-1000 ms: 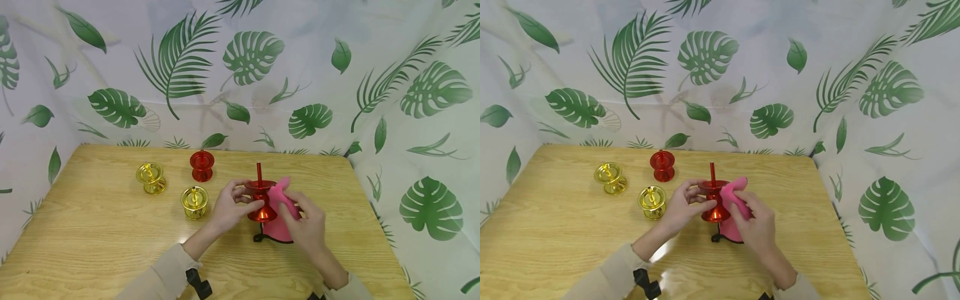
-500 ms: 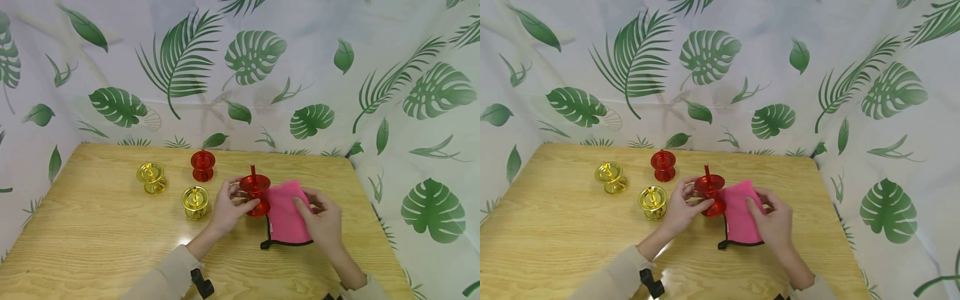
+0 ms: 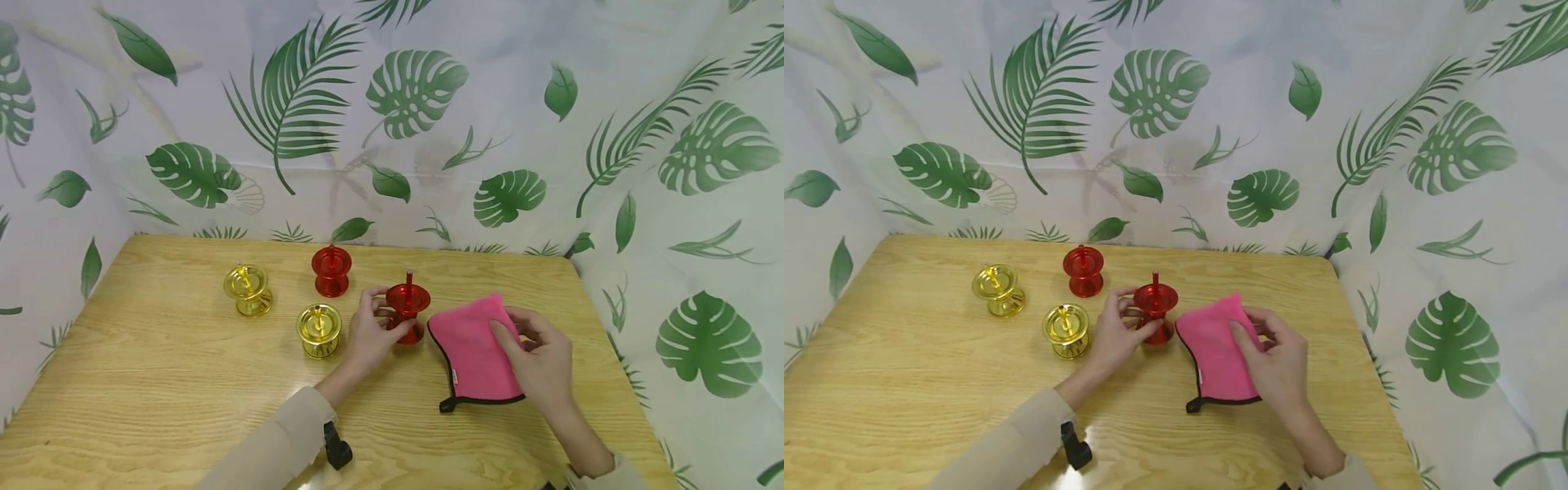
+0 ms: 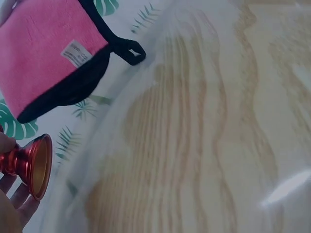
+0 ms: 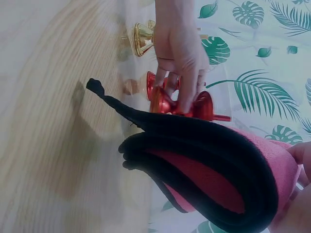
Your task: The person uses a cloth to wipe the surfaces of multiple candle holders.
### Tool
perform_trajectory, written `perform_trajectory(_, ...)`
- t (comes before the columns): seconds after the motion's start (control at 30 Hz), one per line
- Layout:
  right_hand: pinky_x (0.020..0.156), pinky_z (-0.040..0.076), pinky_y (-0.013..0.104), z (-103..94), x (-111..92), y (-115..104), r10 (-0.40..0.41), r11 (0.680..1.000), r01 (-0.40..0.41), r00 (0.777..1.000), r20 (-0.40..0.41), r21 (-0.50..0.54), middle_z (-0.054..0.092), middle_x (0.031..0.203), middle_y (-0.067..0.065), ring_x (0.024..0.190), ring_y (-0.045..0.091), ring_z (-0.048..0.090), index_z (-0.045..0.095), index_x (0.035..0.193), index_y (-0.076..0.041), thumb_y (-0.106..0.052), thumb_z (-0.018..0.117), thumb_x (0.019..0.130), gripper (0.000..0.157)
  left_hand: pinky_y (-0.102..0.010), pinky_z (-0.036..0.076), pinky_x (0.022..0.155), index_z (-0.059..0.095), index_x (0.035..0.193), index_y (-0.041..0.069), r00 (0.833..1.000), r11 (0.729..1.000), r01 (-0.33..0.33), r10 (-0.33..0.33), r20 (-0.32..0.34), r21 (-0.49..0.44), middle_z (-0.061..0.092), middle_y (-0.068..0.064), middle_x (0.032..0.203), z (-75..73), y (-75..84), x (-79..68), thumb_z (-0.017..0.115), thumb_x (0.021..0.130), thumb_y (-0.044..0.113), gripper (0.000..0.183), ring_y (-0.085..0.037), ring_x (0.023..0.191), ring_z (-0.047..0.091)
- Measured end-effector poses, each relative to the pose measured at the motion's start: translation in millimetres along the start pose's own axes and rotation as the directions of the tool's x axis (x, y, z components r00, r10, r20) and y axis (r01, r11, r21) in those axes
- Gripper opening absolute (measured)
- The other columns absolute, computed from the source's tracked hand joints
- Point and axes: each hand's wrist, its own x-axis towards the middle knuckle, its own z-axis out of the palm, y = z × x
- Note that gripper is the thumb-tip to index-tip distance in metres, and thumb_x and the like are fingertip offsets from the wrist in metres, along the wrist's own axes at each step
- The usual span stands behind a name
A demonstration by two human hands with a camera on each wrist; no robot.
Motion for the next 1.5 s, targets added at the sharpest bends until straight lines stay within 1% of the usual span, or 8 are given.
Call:
perform_trajectory(0.23, 0.055, 0.048, 0.014, -1.3, 0, 1, 0.018, 1.0, -0.018, 1.0, 0.006, -0.007, 0.067, 0.089, -0.027, 0.072, -0.003, 0.063, 0.074, 0.105, -0.014, -0.007, 0.076, 0.082, 0.024, -0.039, 0.057, 0.081, 0.043, 0.129, 0.015, 0.999, 0.998, 0.007, -0.005, -0.039, 0.066, 0.069, -0.01, 0.108, 3.0, -11.9, 6.9, 0.082, 0.077, 0.02, 0.066, -0.025, 0.093, 0.07)
perform_trajectory(0.53, 0.055, 0.049, 0.014, -2.6, 0, -1, 0.015, 1.0, -0.015, 1.0, 0.011, 0.001, 0.067, 0.09, -0.028, 0.072, -0.003, 0.065, 0.074, 0.104, -0.017, -0.011, 0.076, 0.083, 0.022, -0.036, 0.055, 0.08, 0.041, 0.128, 0.012, 0.997, 0.987, -0.005, 0.017, -0.076, 0.16, 0.068, -0.009, 0.108, 2.5, -19.0, 13.9, 0.083, 0.075, 0.02, 0.068, -0.022, 0.093, 0.067)
perform_trajectory(0.9, 0.054, 0.049, 0.014, -5.3, 0, 1, 0.008, 1.0, -0.008, 1.0, 0.006, -0.004, 0.068, 0.088, -0.025, 0.071, -0.002, 0.064, 0.074, 0.104, -0.017, -0.011, 0.076, 0.083, 0.022, -0.041, 0.053, 0.089, 0.039, 0.126, 0.009, 0.993, 0.972, -0.051, 0.073, -0.09, 0.231, 0.064, -0.012, 0.113, 4.7, -19.1, 25.4, 0.082, 0.074, 0.017, 0.068, -0.026, 0.099, 0.066)
perform_trajectory(1.1, 0.054, 0.048, 0.015, -5.2, 0, 6, 0.0, 1.0, 0.0, 1.0, 0.011, -0.013, 0.068, 0.089, -0.024, 0.071, -0.001, 0.064, 0.074, 0.104, -0.016, -0.012, 0.075, 0.084, 0.021, -0.041, 0.052, 0.093, 0.039, 0.127, 0.008, 0.994, 0.971, -0.058, 0.077, -0.077, 0.231, 0.063, -0.014, 0.117, 5.9, -20.1, 27.2, 0.082, 0.074, 0.013, 0.068, -0.027, 0.103, 0.064)
perform_trajectory(1.2, 0.054, 0.048, 0.015, -4.8, -1, 6, -0.004, 1.0, 0.004, 1.0, 0.013, -0.011, 0.068, 0.089, -0.022, 0.071, -0.001, 0.064, 0.073, 0.104, -0.015, -0.011, 0.075, 0.084, 0.02, -0.042, 0.051, 0.095, 0.039, 0.13, 0.008, 0.995, 0.973, -0.047, 0.064, -0.07, 0.226, 0.061, -0.014, 0.12, 4.5, -19.9, 24.1, 0.081, 0.075, 0.013, 0.069, -0.027, 0.106, 0.063)
perform_trajectory(1.3, 0.054, 0.048, 0.015, -4.6, -1, 6, -0.001, 1.0, 0.001, 1.0, 0.011, -0.001, 0.069, 0.088, -0.022, 0.071, -0.002, 0.064, 0.074, 0.104, -0.014, -0.01, 0.075, 0.084, 0.021, -0.041, 0.051, 0.094, 0.039, 0.133, 0.01, 0.997, 0.969, -0.029, 0.046, -0.066, 0.246, 0.061, -0.011, 0.122, 0.6, -16.9, 16.1, 0.081, 0.076, 0.017, 0.071, -0.026, 0.109, 0.063)
perform_trajectory(1.4, 0.054, 0.048, 0.014, -5.1, -2, 6, 0.007, 1.0, -0.007, 1.0, 0.007, 0.004, 0.068, 0.089, -0.024, 0.072, -0.003, 0.064, 0.074, 0.104, -0.014, -0.01, 0.075, 0.083, 0.021, -0.041, 0.052, 0.092, 0.038, 0.135, 0.01, 0.998, 0.965, -0.028, 0.041, -0.044, 0.261, 0.061, -0.009, 0.124, -4.3, -12.5, 3.9, 0.082, 0.076, 0.023, 0.074, -0.026, 0.111, 0.063)
perform_trajectory(1.5, 0.054, 0.049, 0.014, -5.5, -2, 7, 0.005, 1.0, -0.005, 1.0, 0.007, -0.002, 0.068, 0.089, -0.024, 0.072, -0.003, 0.065, 0.074, 0.103, -0.014, -0.011, 0.075, 0.083, 0.02, -0.043, 0.052, 0.093, 0.038, 0.136, 0.007, 0.998, 0.971, -0.062, 0.065, -0.003, 0.229, 0.06, -0.012, 0.124, -10.3, -7.9, -12.0, 0.081, 0.078, 0.022, 0.073, -0.03, 0.112, 0.062)
